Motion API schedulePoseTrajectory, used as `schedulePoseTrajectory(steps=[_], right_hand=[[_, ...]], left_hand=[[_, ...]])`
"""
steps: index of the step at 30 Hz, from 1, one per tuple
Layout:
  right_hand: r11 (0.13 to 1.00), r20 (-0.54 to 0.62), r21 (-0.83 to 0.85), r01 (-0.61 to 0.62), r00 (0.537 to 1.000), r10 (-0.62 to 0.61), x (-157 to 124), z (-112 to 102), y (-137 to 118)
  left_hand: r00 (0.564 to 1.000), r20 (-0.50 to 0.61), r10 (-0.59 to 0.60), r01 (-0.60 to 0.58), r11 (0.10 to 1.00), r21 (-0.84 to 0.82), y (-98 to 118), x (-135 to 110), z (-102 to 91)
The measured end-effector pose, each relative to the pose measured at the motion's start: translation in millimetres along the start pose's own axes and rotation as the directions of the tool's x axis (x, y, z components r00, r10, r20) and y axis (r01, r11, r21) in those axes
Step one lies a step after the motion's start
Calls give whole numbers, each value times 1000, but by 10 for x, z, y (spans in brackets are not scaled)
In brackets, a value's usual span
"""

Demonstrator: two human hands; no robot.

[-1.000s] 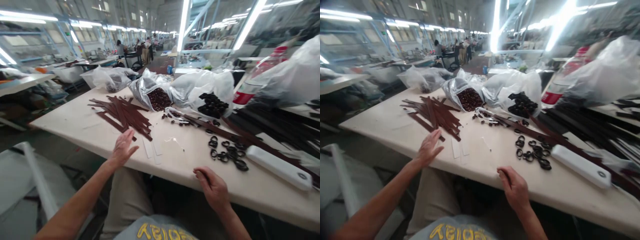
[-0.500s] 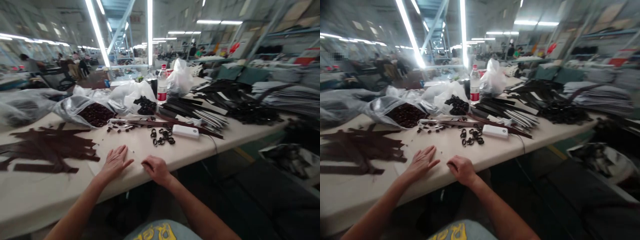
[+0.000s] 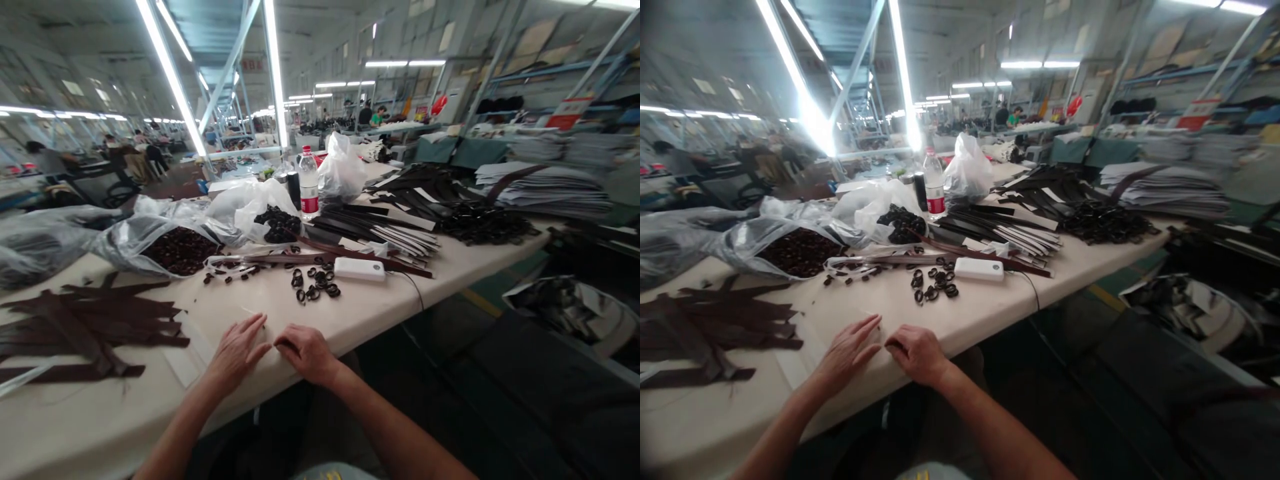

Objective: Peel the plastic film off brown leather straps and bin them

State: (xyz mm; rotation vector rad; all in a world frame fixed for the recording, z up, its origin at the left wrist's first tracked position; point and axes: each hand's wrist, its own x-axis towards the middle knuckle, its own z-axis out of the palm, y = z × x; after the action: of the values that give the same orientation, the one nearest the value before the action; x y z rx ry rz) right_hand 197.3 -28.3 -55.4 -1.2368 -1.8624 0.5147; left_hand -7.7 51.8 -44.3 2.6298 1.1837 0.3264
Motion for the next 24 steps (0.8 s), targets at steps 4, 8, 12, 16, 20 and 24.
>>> schedulePoseTrajectory(steps=[4,8,12,16,20,24], right_hand=[[993,-28,-71,-90,996,88,207,-322,183],[914,-194,-282,-293,950,244,733,-956,641],[727,-236,-499,-472,881,410,1257,-1408,1125],[523,-224,-651,-550,797,560,1491,-1515,1412],[431,-204,-729,-531,770,605,1534,-1521,1488],[409,-222,-755,-512,787,575,1516,-1538,1361]], left_hand=[[935,-343,89,-129,987,-96,10,-144,15],[825,-565,21,-123,982,-143,-163,-253,-15],[776,-630,28,-170,971,-167,-235,-311,18],[774,-633,25,-193,961,-197,-209,-346,41],[789,-614,-6,-175,956,-234,-176,-360,44],[818,-575,-2,-179,949,-258,-145,-349,44]])
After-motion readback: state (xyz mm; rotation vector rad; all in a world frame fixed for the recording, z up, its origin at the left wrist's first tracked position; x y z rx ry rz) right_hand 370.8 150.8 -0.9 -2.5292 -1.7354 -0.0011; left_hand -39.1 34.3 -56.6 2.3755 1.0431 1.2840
